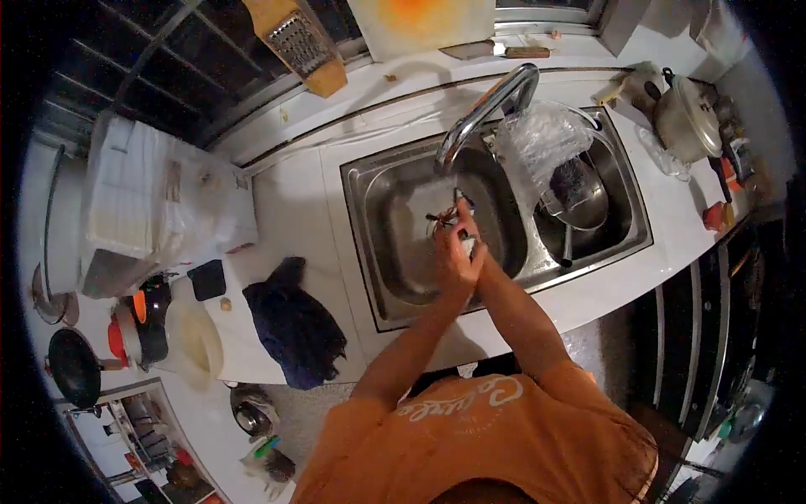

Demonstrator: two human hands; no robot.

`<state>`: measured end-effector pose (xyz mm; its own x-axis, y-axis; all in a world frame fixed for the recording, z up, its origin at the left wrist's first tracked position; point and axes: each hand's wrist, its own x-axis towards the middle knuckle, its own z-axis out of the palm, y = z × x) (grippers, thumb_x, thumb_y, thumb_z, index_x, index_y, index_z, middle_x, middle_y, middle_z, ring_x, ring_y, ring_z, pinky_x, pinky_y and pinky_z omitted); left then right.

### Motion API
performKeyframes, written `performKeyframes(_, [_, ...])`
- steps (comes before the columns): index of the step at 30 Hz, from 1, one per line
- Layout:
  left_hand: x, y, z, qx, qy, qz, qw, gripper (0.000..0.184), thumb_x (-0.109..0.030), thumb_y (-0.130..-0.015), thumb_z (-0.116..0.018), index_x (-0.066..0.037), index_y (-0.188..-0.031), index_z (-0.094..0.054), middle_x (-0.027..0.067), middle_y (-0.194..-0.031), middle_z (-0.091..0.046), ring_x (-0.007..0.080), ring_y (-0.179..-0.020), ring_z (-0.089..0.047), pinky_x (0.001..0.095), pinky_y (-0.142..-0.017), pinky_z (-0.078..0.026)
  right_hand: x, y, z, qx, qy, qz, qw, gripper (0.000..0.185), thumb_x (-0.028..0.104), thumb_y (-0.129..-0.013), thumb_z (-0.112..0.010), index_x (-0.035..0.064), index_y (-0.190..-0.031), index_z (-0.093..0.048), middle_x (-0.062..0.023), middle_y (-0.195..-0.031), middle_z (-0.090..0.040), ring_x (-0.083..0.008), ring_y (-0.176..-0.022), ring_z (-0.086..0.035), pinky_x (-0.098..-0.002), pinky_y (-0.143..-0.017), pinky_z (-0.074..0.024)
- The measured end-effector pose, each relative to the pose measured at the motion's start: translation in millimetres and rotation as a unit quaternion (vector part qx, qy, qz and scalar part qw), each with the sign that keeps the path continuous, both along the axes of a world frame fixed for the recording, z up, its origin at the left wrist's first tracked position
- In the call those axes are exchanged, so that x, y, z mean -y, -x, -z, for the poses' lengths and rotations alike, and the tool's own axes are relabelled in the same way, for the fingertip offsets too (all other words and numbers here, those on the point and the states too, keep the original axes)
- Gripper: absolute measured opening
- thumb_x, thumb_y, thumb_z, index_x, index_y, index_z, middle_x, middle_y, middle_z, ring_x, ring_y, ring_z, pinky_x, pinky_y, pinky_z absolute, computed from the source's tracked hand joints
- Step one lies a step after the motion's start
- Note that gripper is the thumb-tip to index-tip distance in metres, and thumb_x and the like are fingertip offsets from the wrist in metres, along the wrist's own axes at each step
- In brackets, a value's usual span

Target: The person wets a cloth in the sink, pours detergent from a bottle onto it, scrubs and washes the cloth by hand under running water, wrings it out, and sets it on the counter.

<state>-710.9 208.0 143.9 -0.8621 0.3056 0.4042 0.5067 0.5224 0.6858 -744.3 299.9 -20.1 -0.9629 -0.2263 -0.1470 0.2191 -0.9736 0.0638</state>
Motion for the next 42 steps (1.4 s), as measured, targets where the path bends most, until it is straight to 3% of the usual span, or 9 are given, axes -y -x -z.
performKeyframes(15, [7.5,88.3,76.8,0.390,0.081,-0.010,0.917,0.040,-0.040,-0.080,-0.046,-0.006,-0.098,-0.056,0.0176,-0.109,-0.053,0.0347,-0.093,-0.052,0.0415,-0.077,-0.043,34.3,-14.1,-60.4,0.263,-0.378,0.067,0.885,0.041,0.042,-0.084,-0.044,0.0053,-0.098,-0.055,-0.0090,-0.085,-0.060,-0.0226,-0.077,-0.057,-0.0323,-0.064,-0.0469])
performKeyframes(17, [-13.9,61.1,48.5,0.061,0.330,0.048,0.941,0.040,-0.040,-0.080,-0.052,-0.003,-0.093,-0.056,0.0176,-0.092,-0.058,0.0309,-0.082,-0.057,0.0406,-0.066,-0.045,23.5,-11.1,-37.7,0.220,-0.441,0.050,0.868,0.043,0.043,-0.084,-0.044,0.0052,-0.099,-0.055,-0.0090,-0.086,-0.060,-0.0220,-0.078,-0.057,-0.0320,-0.065,-0.0464])
performKeyframes(20, [-59.5,30.7,46.4,-0.168,0.307,-0.553,0.756,0.039,-0.037,-0.079,-0.056,-0.002,-0.097,-0.055,0.0153,-0.096,-0.057,0.0299,-0.083,-0.057,0.0396,-0.067,-0.046,10.5,-10.1,-4.2,0.082,-0.359,0.019,0.929,0.045,0.045,-0.083,-0.045,0.0050,-0.099,-0.055,-0.0092,-0.086,-0.060,-0.0211,-0.080,-0.057,-0.0316,-0.066,-0.0458])
performKeyframes(21, [-37.2,37.1,37.1,-0.168,0.253,-0.415,0.858,0.039,-0.036,-0.078,-0.055,-0.003,-0.098,-0.056,0.0156,-0.097,-0.057,0.0306,-0.084,-0.056,0.0406,-0.070,-0.045,12.8,-13.2,10.5,0.042,-0.368,0.023,0.929,0.045,0.046,-0.082,-0.045,0.0050,-0.099,-0.056,-0.0092,-0.086,-0.060,-0.0207,-0.081,-0.057,-0.0315,-0.066,-0.0455])
performKeyframes(25, [19.5,34.3,16.0,-0.129,0.041,0.043,0.990,0.040,-0.035,-0.075,-0.054,-0.005,-0.100,-0.057,0.0167,-0.098,-0.057,0.0324,-0.085,-0.055,0.0434,-0.080,-0.040,25.0,-22.8,-45.9,0.018,-0.839,0.108,0.533,0.053,0.035,-0.080,-0.052,0.0000,-0.117,-0.038,-0.0235,-0.085,-0.058,-0.0343,-0.073,-0.060,-0.0460,-0.061,-0.0483])
performKeyframes(29, [3.4,-10.4,32.8,-0.006,0.115,0.018,0.993,0.026,-0.024,-0.077,-0.052,-0.005,-0.094,-0.057,0.0140,-0.084,-0.058,0.0317,-0.076,-0.055,0.0417,-0.069,-0.043,10.4,-30.0,-59.5,0.294,-0.390,0.008,0.872,0.043,0.041,-0.082,-0.048,0.0060,-0.107,-0.050,-0.0132,-0.094,-0.059,-0.0250,-0.082,-0.057,-0.0367,-0.069,-0.0467])
performKeyframes(37, [21.0,78.5,82.0,0.139,0.286,0.035,0.947,0.025,-0.019,-0.075,-0.057,-0.006,-0.097,-0.055,0.0141,-0.087,-0.058,0.0288,-0.078,-0.056,0.0358,-0.069,-0.045,24.6,-25.9,-95.7,0.232,-0.299,-0.006,0.925,0.048,0.044,-0.085,-0.041,0.0046,-0.112,-0.048,-0.0129,-0.101,-0.057,-0.0247,-0.086,-0.056,-0.0358,-0.076,-0.0439])
performKeyframes(40, [21.6,88.1,128.9,0.312,-0.400,-0.060,0.859,0.041,-0.019,-0.078,-0.059,-0.001,-0.112,-0.045,0.0126,-0.096,-0.054,0.0220,-0.080,-0.054,0.0376,-0.071,-0.045,3.9,-30.9,-142.8,0.057,-0.085,-0.035,0.994,0.054,0.048,-0.082,-0.046,0.0024,-0.111,-0.050,-0.0119,-0.107,-0.056,-0.0265,-0.098,-0.054,-0.0397,-0.089,-0.0392])
performKeyframes(42, [32.2,71.0,46.2,0.309,-0.450,-0.088,0.833,0.048,-0.021,-0.077,-0.059,0.000,-0.116,-0.041,0.0111,-0.098,-0.053,0.0200,-0.084,-0.053,0.0357,-0.075,-0.045,-3.6,-33.7,-168.0,0.050,-0.108,-0.026,0.993,0.055,0.048,-0.082,-0.045,0.0031,-0.113,-0.047,-0.0113,-0.107,-0.055,-0.0264,-0.098,-0.053,-0.0393,-0.088,-0.0395])
